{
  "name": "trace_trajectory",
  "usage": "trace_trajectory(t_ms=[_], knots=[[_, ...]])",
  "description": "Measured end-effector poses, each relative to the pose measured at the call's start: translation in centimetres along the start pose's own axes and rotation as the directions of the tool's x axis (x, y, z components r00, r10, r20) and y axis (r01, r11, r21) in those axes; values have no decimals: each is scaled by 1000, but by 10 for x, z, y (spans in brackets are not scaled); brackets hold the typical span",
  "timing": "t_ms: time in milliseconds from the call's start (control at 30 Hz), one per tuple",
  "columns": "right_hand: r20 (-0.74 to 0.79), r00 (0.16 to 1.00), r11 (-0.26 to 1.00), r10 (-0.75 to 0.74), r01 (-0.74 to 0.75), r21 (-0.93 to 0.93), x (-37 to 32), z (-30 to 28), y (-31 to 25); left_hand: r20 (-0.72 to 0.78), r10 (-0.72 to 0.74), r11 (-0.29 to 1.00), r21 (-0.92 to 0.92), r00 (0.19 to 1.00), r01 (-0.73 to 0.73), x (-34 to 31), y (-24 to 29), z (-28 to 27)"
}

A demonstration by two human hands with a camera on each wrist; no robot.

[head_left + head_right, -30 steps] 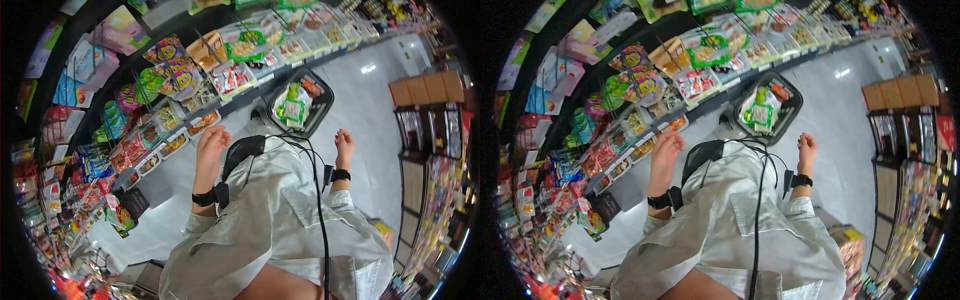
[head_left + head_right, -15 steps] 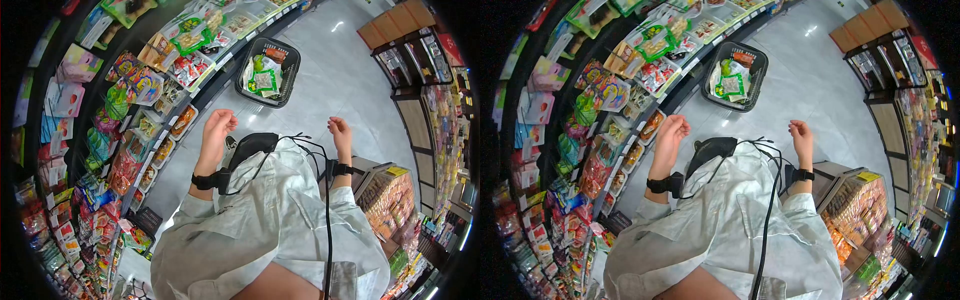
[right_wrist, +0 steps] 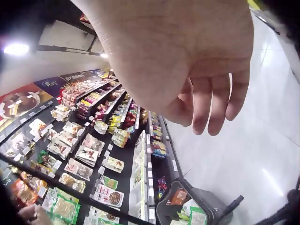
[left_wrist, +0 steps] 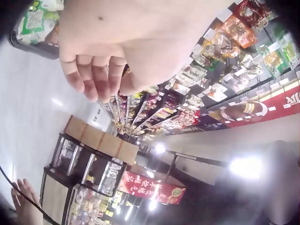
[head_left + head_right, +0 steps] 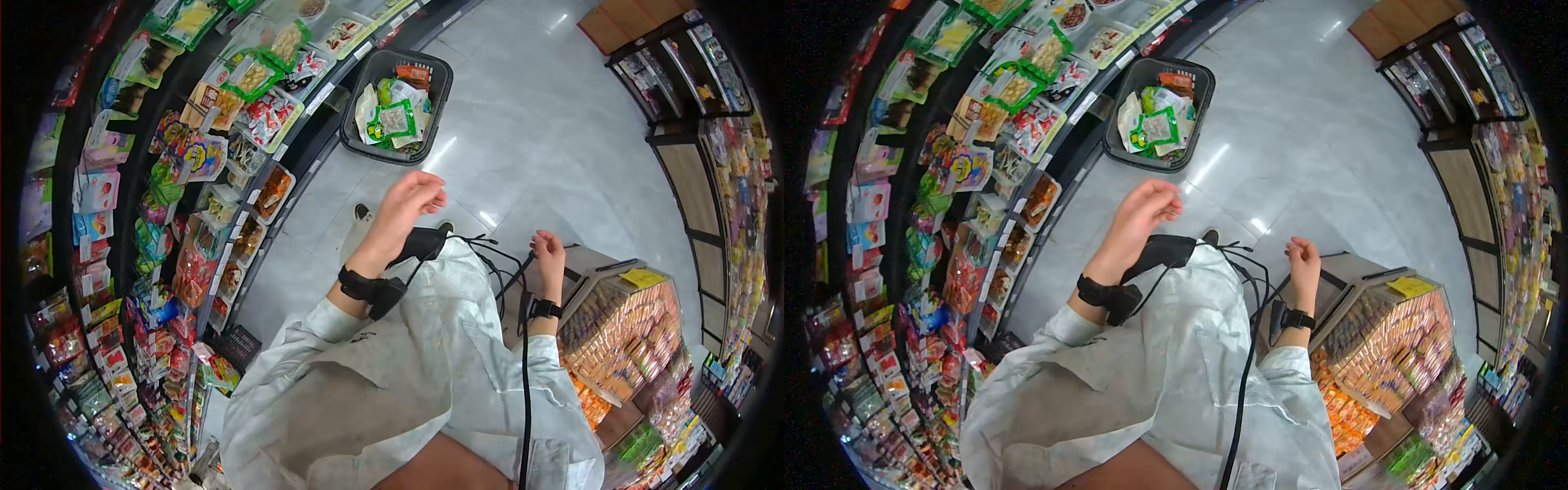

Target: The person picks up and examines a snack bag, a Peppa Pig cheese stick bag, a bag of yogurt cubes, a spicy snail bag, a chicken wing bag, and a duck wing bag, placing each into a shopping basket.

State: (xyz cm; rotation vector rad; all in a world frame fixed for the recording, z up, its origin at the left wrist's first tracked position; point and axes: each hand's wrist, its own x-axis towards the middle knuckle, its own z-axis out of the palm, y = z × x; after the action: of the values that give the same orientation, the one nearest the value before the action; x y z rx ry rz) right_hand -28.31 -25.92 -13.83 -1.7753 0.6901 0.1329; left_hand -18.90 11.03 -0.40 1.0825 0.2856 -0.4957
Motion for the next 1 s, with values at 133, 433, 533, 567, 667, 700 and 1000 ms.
trace_trajectory(t_ms=[133, 433, 533, 567, 667, 700, 1000], knots=[[148, 989, 1000, 4, -3, -7, 44, 9, 1, 8, -26, 997, 77, 1000, 25, 17, 2, 5], [277, 960, 991, 30, 8, -134, 142, 115, -95, -310, 36, 998, 53, 950, -21, 84, 39, -105], [405, 912, 968, 61, 44, -246, 174, 160, -125, -370, 79, 996, -5, 925, -87, 105, 67, -129], [447, 892, 958, 73, 63, -281, 187, 173, -138, -377, 98, 994, -4, 921, -107, 114, 77, -137], [523, 839, 920, 151, 74, -384, 225, 212, -170, -415, 97, 993, -20, 905, -115, 128, 95, -158], [538, 824, 910, 178, 70, -409, 240, 223, -176, -430, 85, 994, -24, 899, -105, 131, 99, -164], [795, 434, 685, 423, 421, -594, 436, 351, -122, -710, -175, 984, -105, 682, 143, 127, 59, -204]])
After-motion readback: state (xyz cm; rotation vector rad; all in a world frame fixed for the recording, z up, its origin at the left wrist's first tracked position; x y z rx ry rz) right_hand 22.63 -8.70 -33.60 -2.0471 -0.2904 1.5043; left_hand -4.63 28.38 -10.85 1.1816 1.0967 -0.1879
